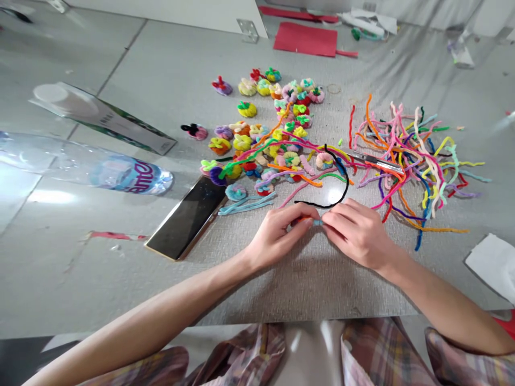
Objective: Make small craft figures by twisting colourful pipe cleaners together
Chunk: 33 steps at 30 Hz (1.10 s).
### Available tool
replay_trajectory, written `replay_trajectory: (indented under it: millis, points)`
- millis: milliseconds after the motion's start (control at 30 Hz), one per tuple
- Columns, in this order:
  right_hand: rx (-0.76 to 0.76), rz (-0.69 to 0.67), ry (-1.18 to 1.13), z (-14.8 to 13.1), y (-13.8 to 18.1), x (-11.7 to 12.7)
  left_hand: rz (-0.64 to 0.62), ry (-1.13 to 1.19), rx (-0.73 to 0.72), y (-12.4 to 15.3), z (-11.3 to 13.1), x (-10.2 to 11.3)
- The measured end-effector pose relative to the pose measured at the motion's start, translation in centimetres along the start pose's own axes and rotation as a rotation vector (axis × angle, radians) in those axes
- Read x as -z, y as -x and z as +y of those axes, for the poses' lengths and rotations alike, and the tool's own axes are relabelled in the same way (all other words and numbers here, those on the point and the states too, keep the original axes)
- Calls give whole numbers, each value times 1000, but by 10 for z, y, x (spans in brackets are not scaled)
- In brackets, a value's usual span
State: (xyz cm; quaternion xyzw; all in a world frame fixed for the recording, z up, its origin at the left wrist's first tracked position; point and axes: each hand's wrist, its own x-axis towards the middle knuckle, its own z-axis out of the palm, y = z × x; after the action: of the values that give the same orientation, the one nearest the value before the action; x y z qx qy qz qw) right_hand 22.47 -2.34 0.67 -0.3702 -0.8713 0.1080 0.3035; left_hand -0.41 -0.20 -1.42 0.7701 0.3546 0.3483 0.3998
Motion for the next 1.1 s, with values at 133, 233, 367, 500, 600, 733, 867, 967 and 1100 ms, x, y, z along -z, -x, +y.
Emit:
replay_trajectory:
  millis: [133, 233, 367, 500, 600, 733, 867, 967, 1100]
  points:
    - [-58, 30, -107, 0, 0, -4, -33, 12, 39, 0, 0, 1]
    - [-158, 9, -222, 1, 0, -5, -43, 29, -1, -1, -2, 2]
    - [-297, -51, -322, 0, -1, -3, -75, 79, -109, -2, -4, 3]
    - [-334, -48, -338, -1, -1, -4, -69, 81, -72, -2, -4, 3]
    - [-281, -18, -321, 0, 0, -5, -56, 88, -8, -2, -4, 2]
    - [-143, 43, -229, 0, 1, -7, -58, 98, 61, -1, -3, 0]
    - [-30, -6, -20, -2, 1, -4, -60, 122, 95, -2, -3, 0]
    - [-6, -48, 79, -2, -2, 0, -88, 136, 96, -4, -5, 4]
    - [-80, -4, 36, 2, -4, 7, -2, -28, -37, -7, -13, 12]
